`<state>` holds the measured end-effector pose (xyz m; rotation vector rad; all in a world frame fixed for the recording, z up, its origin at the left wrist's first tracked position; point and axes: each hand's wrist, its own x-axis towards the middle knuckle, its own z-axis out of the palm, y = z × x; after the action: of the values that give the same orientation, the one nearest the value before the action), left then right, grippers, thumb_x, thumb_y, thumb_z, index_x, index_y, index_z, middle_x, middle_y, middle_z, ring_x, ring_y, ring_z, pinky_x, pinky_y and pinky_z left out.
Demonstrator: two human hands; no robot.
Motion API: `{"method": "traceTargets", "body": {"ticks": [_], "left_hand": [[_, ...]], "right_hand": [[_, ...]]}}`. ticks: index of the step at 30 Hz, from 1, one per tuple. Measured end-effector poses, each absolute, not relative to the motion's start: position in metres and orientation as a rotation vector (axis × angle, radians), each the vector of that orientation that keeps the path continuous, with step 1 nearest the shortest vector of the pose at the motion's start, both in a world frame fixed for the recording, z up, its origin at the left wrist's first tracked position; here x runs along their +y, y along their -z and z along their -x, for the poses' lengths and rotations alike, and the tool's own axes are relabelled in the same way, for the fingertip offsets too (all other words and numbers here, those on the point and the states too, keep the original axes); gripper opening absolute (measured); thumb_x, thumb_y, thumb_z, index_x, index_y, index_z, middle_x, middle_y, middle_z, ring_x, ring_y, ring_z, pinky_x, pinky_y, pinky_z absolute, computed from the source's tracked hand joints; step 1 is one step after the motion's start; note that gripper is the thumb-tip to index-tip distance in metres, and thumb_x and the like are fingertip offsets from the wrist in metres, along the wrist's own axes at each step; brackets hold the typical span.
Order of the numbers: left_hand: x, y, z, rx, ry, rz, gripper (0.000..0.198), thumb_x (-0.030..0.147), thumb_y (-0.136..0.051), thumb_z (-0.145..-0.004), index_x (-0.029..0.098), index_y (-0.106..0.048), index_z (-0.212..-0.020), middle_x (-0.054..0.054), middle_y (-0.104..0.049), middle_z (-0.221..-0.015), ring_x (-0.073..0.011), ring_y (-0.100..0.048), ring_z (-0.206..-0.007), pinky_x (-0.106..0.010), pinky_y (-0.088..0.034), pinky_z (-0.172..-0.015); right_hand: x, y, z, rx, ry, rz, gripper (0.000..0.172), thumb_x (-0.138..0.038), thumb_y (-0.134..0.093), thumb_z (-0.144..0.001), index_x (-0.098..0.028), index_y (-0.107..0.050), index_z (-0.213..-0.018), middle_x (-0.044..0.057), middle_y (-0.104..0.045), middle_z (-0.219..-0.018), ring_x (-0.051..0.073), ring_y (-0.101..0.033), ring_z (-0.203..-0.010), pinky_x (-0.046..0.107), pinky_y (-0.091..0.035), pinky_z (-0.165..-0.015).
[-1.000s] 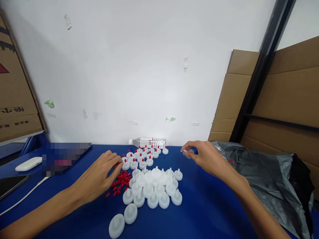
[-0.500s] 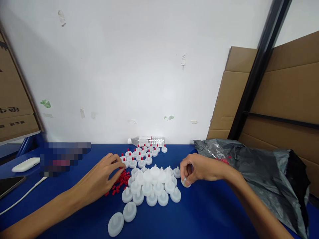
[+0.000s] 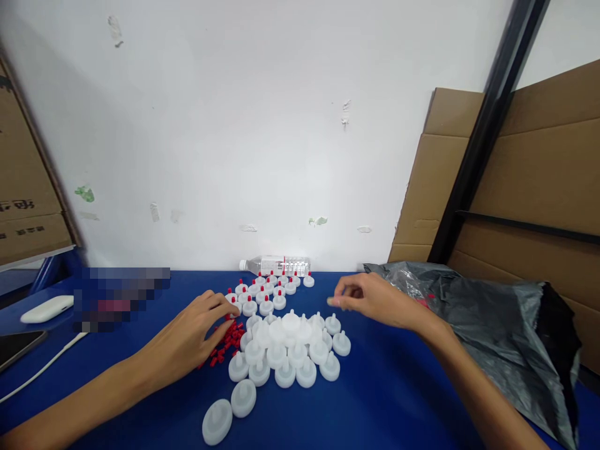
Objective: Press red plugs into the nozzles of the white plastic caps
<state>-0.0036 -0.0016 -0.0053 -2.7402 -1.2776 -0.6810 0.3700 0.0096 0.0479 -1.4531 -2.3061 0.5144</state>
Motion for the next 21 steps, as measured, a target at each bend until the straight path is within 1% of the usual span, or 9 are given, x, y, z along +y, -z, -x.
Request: {"method": "traceTargets", "body": {"ticks": [2, 3, 5, 8, 12, 17, 19, 21], "left_hand": [[-0.001, 0.006, 0.003, -1.265, 0.678, 2.740, 0.028, 0.017, -0.042, -0.102, 0.021, -0.067, -0.113, -0.007, -0.067, -0.109, -0.0260, -0.055, -0.100, -0.045, -0.048, -0.089], [0.000, 0.007, 0.003, -1.258, 0.674, 2.739, 0.028, 0.016, -0.042, -0.102, 0.021, -0.067, -0.112, -0.007, -0.068, -0.109, -0.0260, -0.056, -0.100, -0.045, -0.048, -0.089], [0.000, 0.007, 0.003, -1.245, 0.670, 2.735, 0.027, 0.016, -0.043, -0.102, 0.021, -0.068, -0.111, -0.007, -0.069, -0.108, -0.0261, -0.056, -0.100, -0.045, -0.047, -0.089], [0.000, 0.007, 0.003, -1.231, 0.669, 2.736, 0.026, 0.016, -0.043, -0.102, 0.022, -0.068, -0.110, -0.007, -0.070, -0.107, -0.0263, -0.057, -0.100, -0.045, -0.047, -0.088], [-0.002, 0.006, 0.004, -1.238, 0.654, 2.725, 0.025, 0.014, -0.045, -0.101, 0.021, -0.068, -0.109, -0.007, -0.070, -0.107, -0.0262, -0.057, -0.097, -0.043, -0.046, -0.085], [-0.005, 0.006, 0.003, -1.267, 0.630, 2.731, 0.025, 0.012, -0.045, -0.101, 0.022, -0.067, -0.108, -0.006, -0.070, -0.105, -0.0259, -0.058, -0.098, -0.041, -0.045, -0.084], [-0.007, 0.007, 0.002, -1.279, 0.616, 2.744, 0.025, 0.013, -0.045, -0.101, 0.022, -0.067, -0.108, -0.006, -0.070, -0.106, -0.0260, -0.058, -0.098, -0.041, -0.045, -0.084], [-0.008, 0.007, 0.001, -1.290, 0.609, 2.753, 0.025, 0.014, -0.045, -0.101, 0.022, -0.067, -0.108, -0.006, -0.070, -0.106, -0.0260, -0.059, -0.099, -0.042, -0.044, -0.085]], "right_hand": [[0.014, -0.043, -0.365, -2.213, -0.235, 1.456, 0.044, -0.058, -0.047, -0.100, -0.023, -0.073, -0.093, 0.005, -0.077, -0.091, 0.025, -0.070, -0.084, 0.036, -0.050, -0.078], [0.016, -0.039, -0.363, -2.182, -0.165, 1.449, 0.048, -0.057, -0.040, -0.103, -0.023, -0.073, -0.096, 0.006, -0.077, -0.098, 0.027, -0.070, -0.091, 0.038, -0.049, -0.084], [0.018, -0.031, -0.357, -2.170, -0.146, 1.433, 0.053, -0.055, -0.029, -0.107, -0.023, -0.072, -0.104, 0.008, -0.076, -0.110, 0.029, -0.068, -0.106, 0.043, -0.046, -0.096], [0.019, -0.022, -0.354, -2.180, -0.201, 1.428, 0.058, -0.056, -0.022, -0.108, -0.023, -0.069, -0.115, 0.009, -0.072, -0.121, 0.031, -0.063, -0.118, 0.046, -0.043, -0.105], [0.030, -0.017, -0.356, -2.209, -0.280, 1.407, 0.065, -0.059, -0.015, -0.107, -0.022, -0.065, -0.125, 0.011, -0.068, -0.132, 0.030, -0.059, -0.126, 0.047, -0.039, -0.113], [0.063, -0.011, -0.345, -2.356, -0.374, 1.318, 0.067, -0.065, -0.020, -0.105, -0.022, -0.064, -0.134, 0.009, -0.062, -0.144, 0.028, -0.055, -0.135, 0.042, -0.036, -0.119], [0.072, -0.009, -0.338, -2.394, -0.378, 1.304, 0.068, -0.067, -0.022, -0.104, -0.023, -0.066, -0.133, 0.008, -0.062, -0.145, 0.028, -0.055, -0.136, 0.042, -0.036, -0.119], [0.075, -0.007, -0.335, -2.412, -0.355, 1.303, 0.067, -0.068, -0.025, -0.104, -0.022, -0.069, -0.127, 0.007, -0.067, -0.139, 0.029, -0.058, -0.132, 0.041, -0.040, -0.116]]}}
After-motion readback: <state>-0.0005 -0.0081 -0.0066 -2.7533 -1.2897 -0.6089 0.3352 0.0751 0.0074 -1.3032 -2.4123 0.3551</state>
